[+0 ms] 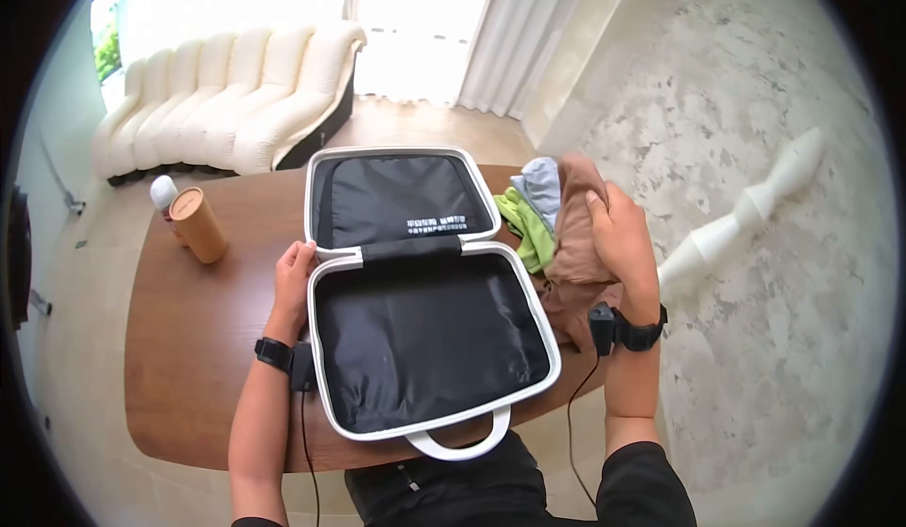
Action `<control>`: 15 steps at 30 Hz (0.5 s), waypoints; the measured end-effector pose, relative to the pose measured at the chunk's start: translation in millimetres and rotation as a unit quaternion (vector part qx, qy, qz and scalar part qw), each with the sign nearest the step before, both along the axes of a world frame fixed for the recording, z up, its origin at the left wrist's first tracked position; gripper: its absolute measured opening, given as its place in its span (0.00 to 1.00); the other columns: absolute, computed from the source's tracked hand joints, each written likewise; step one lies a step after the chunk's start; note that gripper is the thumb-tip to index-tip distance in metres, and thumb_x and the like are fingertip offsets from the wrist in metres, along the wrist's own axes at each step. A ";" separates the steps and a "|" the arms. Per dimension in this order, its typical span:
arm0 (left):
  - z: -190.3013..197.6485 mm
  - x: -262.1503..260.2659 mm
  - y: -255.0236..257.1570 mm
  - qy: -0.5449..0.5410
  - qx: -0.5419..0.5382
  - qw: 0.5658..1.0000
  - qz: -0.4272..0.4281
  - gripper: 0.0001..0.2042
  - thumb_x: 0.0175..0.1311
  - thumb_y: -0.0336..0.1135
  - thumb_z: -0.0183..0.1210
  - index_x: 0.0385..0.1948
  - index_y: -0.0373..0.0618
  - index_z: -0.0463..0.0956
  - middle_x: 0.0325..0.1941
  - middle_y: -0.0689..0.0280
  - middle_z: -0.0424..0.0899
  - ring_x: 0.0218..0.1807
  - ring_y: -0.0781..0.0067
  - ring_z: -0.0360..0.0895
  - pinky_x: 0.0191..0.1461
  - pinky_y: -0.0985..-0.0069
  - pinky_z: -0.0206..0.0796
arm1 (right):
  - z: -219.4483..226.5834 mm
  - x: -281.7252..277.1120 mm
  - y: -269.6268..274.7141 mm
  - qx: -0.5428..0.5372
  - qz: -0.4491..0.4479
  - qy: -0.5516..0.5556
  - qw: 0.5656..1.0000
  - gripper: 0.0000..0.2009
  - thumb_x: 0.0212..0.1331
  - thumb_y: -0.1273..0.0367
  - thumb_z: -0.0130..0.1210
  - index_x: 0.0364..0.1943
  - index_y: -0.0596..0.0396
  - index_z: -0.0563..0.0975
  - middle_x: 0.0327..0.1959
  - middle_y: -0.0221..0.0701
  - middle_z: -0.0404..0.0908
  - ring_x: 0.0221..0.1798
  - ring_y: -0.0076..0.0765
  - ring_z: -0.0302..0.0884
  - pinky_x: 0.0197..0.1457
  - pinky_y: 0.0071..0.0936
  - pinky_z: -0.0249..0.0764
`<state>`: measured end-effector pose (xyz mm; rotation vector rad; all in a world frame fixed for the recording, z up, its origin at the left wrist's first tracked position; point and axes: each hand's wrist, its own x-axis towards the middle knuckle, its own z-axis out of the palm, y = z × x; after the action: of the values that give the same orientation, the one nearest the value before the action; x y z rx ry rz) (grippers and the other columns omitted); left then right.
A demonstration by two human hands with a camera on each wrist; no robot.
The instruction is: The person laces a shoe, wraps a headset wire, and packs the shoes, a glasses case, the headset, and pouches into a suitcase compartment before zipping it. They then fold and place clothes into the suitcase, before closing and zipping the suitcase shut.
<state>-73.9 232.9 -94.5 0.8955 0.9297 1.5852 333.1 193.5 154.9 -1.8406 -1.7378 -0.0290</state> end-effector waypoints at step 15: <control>196.5 70.0 -18.6 0.320 0.148 0.925 -0.142 0.24 0.69 0.36 0.67 0.63 0.36 0.75 0.46 0.65 0.88 0.45 0.80 0.81 0.49 0.77 0.74 | -9.0 -63.9 91.0 -0.112 0.472 0.476 0.734 0.22 0.79 0.66 0.52 0.69 0.65 0.70 0.60 0.32 0.81 0.61 0.22 0.76 0.65 0.24 0.74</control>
<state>-3.8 214.2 102.0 1.7463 0.9497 1.2047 269.2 284.5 145.9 -0.5875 -1.6392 1.3222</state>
